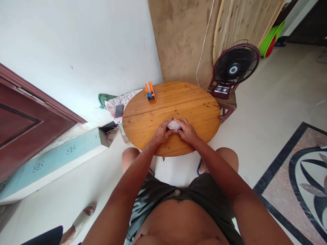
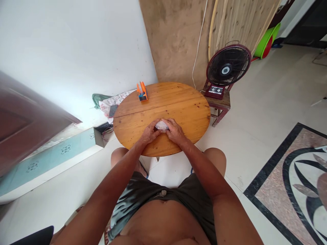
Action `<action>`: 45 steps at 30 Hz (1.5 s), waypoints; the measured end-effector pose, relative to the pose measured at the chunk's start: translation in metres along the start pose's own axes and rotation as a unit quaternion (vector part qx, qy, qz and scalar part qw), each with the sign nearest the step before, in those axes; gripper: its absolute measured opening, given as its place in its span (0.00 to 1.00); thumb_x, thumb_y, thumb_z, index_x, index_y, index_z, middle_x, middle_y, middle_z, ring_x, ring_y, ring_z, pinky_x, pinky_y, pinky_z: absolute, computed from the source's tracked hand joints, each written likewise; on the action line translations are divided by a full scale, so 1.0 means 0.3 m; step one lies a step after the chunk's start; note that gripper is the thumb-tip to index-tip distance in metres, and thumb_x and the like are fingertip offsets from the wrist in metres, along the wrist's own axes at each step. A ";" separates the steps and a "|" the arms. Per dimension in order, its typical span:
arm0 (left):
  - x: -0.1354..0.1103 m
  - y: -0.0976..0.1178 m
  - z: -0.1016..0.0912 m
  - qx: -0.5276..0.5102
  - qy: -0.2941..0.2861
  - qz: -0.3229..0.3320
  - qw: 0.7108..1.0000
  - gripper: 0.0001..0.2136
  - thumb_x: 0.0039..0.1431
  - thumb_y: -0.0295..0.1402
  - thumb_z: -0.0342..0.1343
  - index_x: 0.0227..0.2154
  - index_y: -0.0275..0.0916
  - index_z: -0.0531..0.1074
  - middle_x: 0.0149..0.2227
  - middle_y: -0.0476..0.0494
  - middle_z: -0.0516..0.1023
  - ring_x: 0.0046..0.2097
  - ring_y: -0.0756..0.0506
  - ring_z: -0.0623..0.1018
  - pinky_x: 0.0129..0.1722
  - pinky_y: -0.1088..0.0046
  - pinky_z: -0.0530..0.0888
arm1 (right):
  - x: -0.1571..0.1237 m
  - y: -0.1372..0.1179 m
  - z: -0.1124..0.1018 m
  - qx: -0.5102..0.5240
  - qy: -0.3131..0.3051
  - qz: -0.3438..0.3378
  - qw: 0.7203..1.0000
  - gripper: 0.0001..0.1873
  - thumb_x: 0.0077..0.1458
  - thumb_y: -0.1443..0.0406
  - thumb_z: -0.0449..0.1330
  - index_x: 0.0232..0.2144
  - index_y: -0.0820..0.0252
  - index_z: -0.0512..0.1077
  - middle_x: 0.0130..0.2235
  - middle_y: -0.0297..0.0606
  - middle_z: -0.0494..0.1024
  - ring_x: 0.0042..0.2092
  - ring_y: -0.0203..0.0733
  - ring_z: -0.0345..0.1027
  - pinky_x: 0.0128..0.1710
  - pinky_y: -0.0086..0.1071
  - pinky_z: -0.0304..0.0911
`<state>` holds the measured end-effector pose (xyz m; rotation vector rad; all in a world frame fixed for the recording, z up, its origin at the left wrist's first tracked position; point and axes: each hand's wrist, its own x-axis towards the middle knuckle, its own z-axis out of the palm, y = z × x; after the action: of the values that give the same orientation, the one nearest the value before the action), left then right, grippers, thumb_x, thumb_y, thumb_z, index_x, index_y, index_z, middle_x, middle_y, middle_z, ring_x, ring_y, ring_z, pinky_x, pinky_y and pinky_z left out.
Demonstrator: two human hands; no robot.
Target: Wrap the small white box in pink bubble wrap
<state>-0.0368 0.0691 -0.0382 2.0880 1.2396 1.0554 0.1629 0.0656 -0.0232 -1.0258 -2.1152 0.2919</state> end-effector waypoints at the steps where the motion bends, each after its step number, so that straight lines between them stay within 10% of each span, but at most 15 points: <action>1: -0.001 -0.003 0.001 -0.001 0.001 -0.002 1.000 0.29 0.59 0.42 0.59 0.61 0.39 0.62 0.59 0.36 0.71 0.60 0.40 0.72 0.62 0.56 0.69 | -0.002 -0.005 -0.002 -0.006 0.005 -0.003 1.000 0.32 0.52 0.73 0.54 0.60 0.56 0.64 0.58 0.47 0.66 0.60 0.51 0.62 0.59 0.46 0.63; 11: -0.006 -0.016 0.004 0.010 -0.001 -0.010 1.000 0.28 0.59 0.41 0.58 0.61 0.40 0.61 0.60 0.37 0.70 0.60 0.40 0.72 0.61 0.57 0.69 | -0.007 -0.032 -0.007 -0.057 0.015 -0.037 0.998 0.08 0.62 0.66 0.53 0.40 0.56 0.73 0.59 0.46 0.66 0.59 0.50 0.61 0.57 0.45 0.63; 27: -0.015 0.016 -0.011 0.010 0.007 0.030 0.999 0.23 0.60 0.37 0.57 0.57 0.38 0.63 0.56 0.36 0.72 0.57 0.41 0.73 0.59 0.61 0.71 | 0.019 -0.056 -0.028 0.036 0.045 -0.062 0.996 0.05 0.62 0.64 0.53 0.36 0.55 0.69 0.49 0.44 0.75 0.54 0.48 0.67 0.55 0.46 0.64; 37: -0.019 0.030 -0.009 0.056 0.048 0.037 0.997 0.24 0.54 0.23 0.53 0.55 0.37 0.61 0.53 0.36 0.71 0.56 0.42 0.72 0.58 0.63 0.70 | 0.072 -0.086 -0.035 0.098 0.072 0.043 0.992 0.09 0.63 0.57 0.53 0.38 0.55 0.68 0.40 0.39 0.80 0.41 0.44 0.75 0.43 0.37 0.69; 45: -0.024 0.036 -0.015 0.034 0.009 0.093 0.995 0.24 0.51 0.32 0.61 0.50 0.38 0.60 0.53 0.35 0.68 0.54 0.41 0.71 0.56 0.62 0.71 | 0.069 -0.113 -0.054 0.064 0.067 0.073 0.993 0.11 0.62 0.56 0.54 0.35 0.56 0.69 0.31 0.36 0.78 0.32 0.40 0.71 0.35 0.31 0.64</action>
<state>-0.0370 0.0576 -0.0304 2.2871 1.1209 1.1294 0.1467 0.0571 0.0158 -1.0941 -1.8809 0.4142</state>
